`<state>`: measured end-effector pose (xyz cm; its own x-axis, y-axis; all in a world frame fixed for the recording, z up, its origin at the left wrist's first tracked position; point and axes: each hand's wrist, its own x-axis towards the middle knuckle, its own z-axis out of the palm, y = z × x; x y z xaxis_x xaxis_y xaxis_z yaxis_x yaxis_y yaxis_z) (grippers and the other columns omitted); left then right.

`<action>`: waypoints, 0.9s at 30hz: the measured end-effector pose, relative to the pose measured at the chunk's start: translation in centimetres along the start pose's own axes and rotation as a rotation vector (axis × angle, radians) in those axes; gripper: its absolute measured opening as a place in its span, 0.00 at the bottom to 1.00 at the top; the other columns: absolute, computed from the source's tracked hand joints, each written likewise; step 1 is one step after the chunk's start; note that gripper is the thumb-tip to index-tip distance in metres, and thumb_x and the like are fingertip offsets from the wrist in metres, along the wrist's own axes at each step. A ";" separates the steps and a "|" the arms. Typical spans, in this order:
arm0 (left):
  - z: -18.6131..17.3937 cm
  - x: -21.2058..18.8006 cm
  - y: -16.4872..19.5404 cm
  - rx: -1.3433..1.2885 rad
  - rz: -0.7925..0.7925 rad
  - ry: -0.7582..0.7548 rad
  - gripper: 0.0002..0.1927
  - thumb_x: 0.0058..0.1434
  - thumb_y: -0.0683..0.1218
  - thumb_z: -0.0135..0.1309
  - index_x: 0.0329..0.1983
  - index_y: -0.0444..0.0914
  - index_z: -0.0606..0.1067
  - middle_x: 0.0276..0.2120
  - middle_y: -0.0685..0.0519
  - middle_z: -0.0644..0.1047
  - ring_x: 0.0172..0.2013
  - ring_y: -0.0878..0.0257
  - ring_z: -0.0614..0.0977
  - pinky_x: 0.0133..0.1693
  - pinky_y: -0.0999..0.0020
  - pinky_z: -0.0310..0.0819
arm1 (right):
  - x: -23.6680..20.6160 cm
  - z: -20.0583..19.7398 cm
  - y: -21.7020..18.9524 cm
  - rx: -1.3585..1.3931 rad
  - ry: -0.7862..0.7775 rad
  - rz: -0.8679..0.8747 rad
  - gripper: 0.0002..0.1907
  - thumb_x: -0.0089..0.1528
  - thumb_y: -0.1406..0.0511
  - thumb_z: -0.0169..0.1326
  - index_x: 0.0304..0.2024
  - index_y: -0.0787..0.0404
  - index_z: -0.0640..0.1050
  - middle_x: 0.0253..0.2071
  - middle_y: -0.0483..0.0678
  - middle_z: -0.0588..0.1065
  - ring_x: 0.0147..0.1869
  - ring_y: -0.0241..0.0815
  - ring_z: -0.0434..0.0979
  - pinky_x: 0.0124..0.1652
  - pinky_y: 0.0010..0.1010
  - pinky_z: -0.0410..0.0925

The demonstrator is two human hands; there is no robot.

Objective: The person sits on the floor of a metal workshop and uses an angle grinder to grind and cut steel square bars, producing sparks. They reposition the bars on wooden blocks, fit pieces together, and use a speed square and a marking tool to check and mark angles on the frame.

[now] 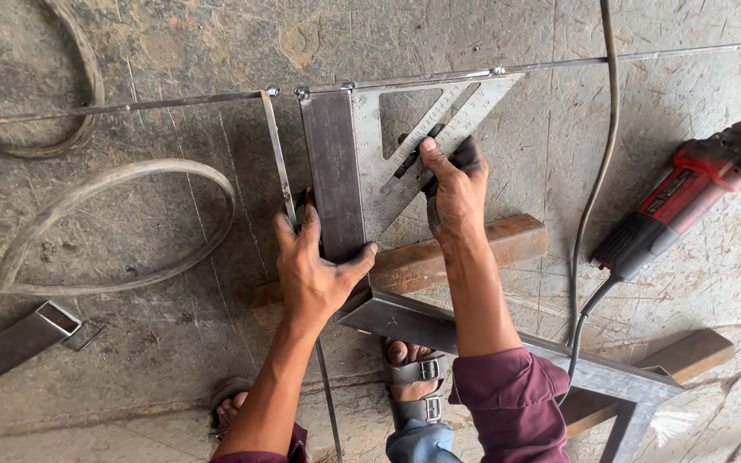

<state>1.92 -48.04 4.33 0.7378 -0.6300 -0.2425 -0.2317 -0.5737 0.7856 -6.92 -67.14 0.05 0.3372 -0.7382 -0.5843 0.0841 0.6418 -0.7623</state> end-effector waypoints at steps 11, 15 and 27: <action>-0.2 0.1 0.2 -0.038 0.031 -0.018 0.50 0.46 0.52 0.75 0.66 0.23 0.66 0.56 0.33 0.65 0.53 0.40 0.79 0.48 0.52 0.82 | -0.7 0.2 -0.1 -0.028 -0.007 -0.006 0.12 0.65 0.70 0.60 0.51 0.66 0.76 0.42 0.48 0.79 0.42 0.39 0.80 0.41 0.36 0.78; -0.3 0.0 0.2 -0.012 0.020 -0.018 0.50 0.46 0.52 0.75 0.66 0.23 0.66 0.56 0.34 0.65 0.53 0.41 0.79 0.49 0.51 0.80 | -0.7 0.4 0.0 -0.041 -0.003 -0.013 0.13 0.65 0.70 0.60 0.51 0.67 0.76 0.42 0.49 0.79 0.43 0.39 0.80 0.41 0.36 0.78; -0.3 -0.1 0.1 -0.021 0.033 -0.010 0.50 0.46 0.52 0.75 0.67 0.25 0.66 0.57 0.33 0.65 0.54 0.41 0.79 0.50 0.51 0.80 | -0.9 0.5 0.0 -0.026 0.002 -0.020 0.14 0.64 0.71 0.61 0.52 0.66 0.76 0.44 0.48 0.79 0.45 0.38 0.79 0.43 0.34 0.76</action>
<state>2.00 -47.86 4.59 0.7233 -0.6540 -0.2216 -0.2426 -0.5412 0.8051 -6.75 -66.38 0.77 0.3343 -0.7508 -0.5697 0.0661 0.6216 -0.7805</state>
